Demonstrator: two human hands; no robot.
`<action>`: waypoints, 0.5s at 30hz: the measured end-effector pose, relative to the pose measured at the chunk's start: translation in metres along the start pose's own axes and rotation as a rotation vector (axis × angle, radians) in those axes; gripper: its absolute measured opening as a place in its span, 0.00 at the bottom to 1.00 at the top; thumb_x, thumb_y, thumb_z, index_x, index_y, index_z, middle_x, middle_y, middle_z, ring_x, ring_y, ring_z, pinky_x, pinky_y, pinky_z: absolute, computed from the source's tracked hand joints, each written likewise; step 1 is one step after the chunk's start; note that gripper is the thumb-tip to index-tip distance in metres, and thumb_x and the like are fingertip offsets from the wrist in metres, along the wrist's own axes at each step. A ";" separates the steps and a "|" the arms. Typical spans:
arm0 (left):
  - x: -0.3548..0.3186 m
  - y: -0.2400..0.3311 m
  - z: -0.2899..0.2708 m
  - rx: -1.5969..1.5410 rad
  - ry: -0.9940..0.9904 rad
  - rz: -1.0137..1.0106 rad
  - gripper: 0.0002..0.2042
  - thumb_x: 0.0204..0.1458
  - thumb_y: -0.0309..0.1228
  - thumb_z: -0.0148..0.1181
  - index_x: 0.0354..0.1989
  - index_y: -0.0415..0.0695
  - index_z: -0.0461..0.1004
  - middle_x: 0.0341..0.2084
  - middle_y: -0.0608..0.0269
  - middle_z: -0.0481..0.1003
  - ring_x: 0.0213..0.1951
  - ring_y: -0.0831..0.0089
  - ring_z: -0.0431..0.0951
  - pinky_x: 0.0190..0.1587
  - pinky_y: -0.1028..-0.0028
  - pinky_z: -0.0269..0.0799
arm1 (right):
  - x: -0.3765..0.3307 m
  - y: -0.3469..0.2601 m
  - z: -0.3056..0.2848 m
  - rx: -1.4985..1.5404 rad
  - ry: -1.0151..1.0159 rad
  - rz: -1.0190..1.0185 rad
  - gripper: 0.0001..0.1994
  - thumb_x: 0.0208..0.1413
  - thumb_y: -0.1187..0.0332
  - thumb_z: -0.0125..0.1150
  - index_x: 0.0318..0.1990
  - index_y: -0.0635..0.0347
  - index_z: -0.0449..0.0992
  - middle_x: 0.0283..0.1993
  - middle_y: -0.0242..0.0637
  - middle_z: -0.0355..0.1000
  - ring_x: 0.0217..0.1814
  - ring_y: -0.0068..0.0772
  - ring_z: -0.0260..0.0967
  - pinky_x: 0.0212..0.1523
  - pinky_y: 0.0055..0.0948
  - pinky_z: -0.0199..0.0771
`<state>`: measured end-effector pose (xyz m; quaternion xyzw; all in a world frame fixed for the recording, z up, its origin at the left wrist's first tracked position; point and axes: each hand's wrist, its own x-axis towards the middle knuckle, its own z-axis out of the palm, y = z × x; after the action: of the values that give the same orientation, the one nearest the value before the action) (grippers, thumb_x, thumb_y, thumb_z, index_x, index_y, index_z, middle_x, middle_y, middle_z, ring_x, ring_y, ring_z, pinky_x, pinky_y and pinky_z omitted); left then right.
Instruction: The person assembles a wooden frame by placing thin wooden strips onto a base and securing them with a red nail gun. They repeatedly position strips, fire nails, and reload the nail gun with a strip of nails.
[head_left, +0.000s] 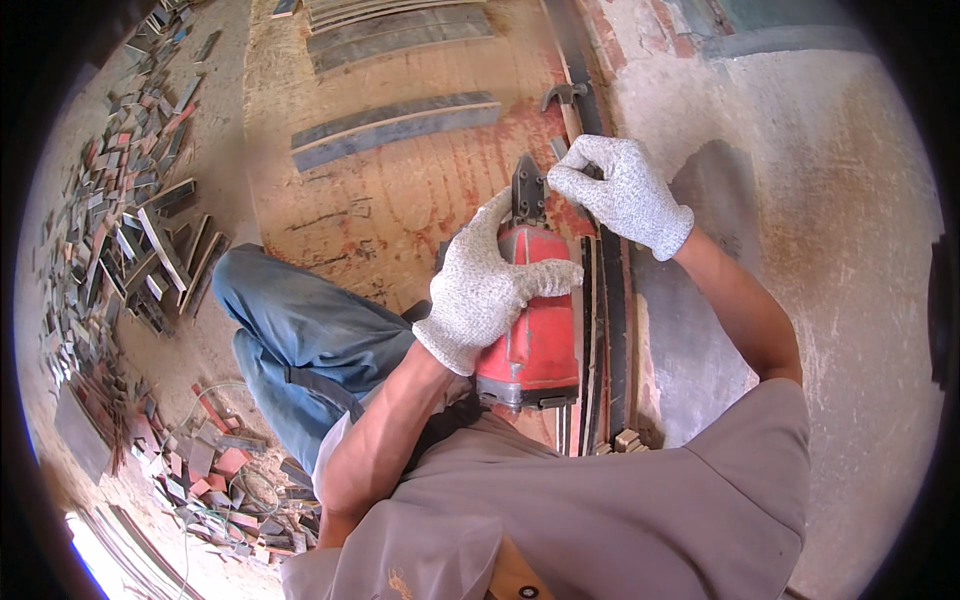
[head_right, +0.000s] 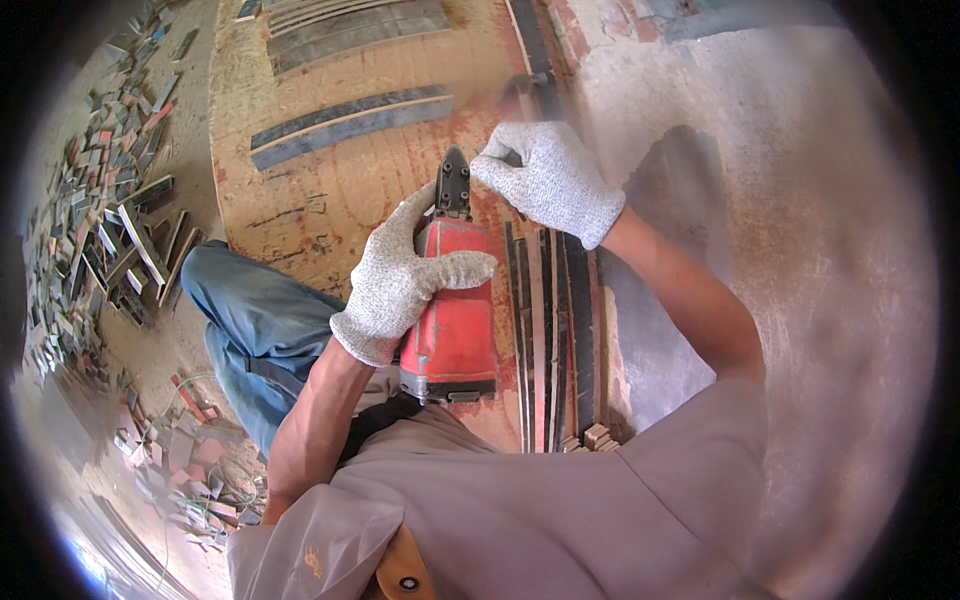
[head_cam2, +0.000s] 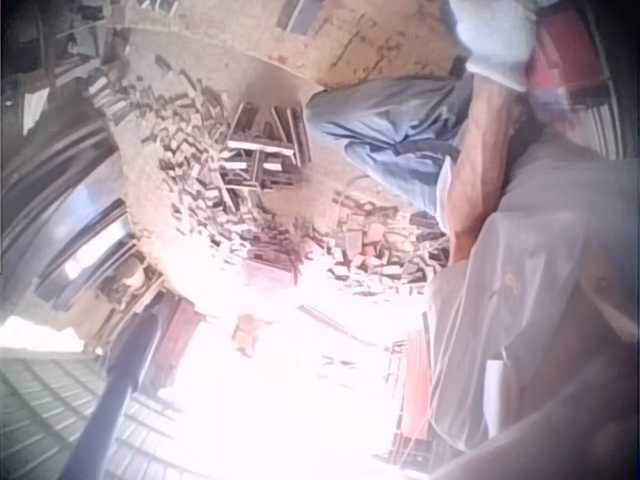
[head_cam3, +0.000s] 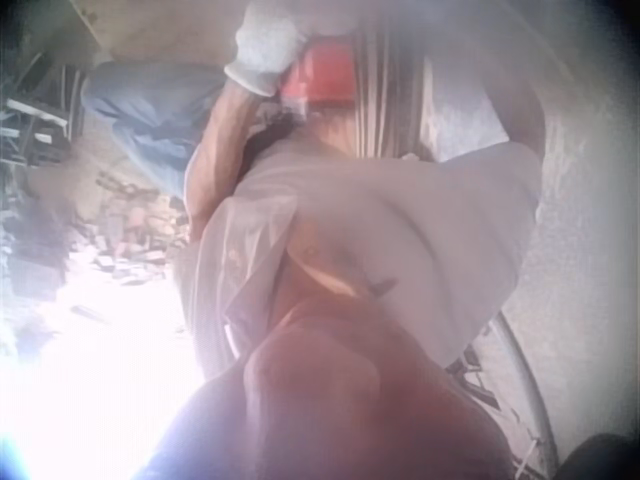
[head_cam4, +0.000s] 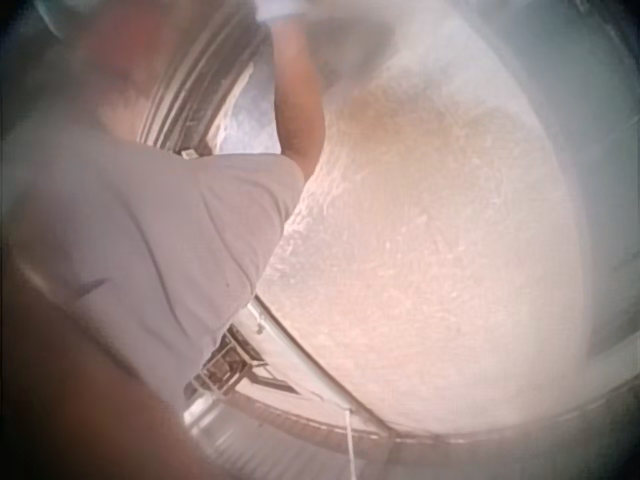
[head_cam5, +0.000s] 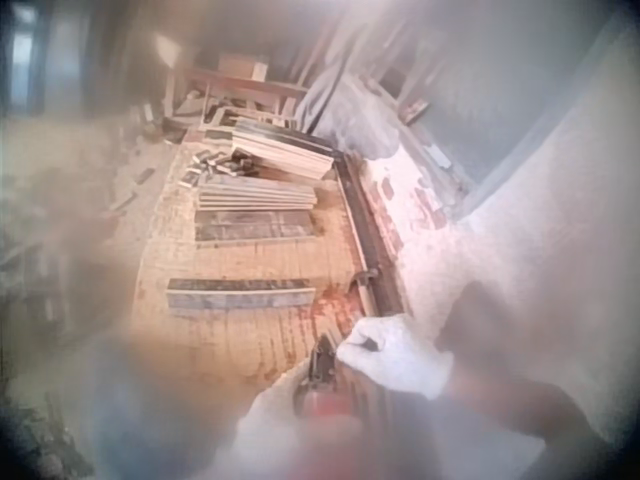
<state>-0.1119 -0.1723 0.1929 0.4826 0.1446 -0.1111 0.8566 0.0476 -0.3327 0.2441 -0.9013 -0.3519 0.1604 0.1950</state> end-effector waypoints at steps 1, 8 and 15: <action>0.000 0.001 0.000 -0.021 -0.002 -0.005 0.43 0.39 0.32 0.83 0.68 0.38 0.68 0.49 0.57 0.81 0.47 0.71 0.82 0.55 0.67 0.79 | 0.000 -0.001 0.000 0.007 -0.013 0.022 0.10 0.60 0.66 0.70 0.32 0.64 0.82 0.24 0.35 0.75 0.25 0.20 0.67 0.29 0.32 0.69; 0.004 -0.003 -0.001 0.010 -0.016 0.030 0.46 0.39 0.34 0.84 0.69 0.38 0.66 0.50 0.56 0.80 0.48 0.70 0.81 0.54 0.67 0.79 | -0.006 -0.004 0.005 0.064 0.003 0.086 0.08 0.61 0.69 0.69 0.33 0.65 0.82 0.25 0.32 0.72 0.29 0.16 0.64 0.30 0.28 0.67; 0.003 -0.005 0.002 0.010 -0.012 0.001 0.47 0.39 0.33 0.83 0.71 0.37 0.65 0.51 0.57 0.79 0.49 0.71 0.80 0.54 0.66 0.79 | 0.004 -0.009 0.000 -0.022 -0.105 0.153 0.10 0.60 0.67 0.69 0.32 0.66 0.80 0.25 0.35 0.72 0.27 0.20 0.69 0.30 0.31 0.69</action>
<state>-0.1106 -0.1771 0.1890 0.4863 0.1388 -0.1143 0.8551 0.0454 -0.3244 0.2479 -0.9180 -0.2935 0.2181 0.1534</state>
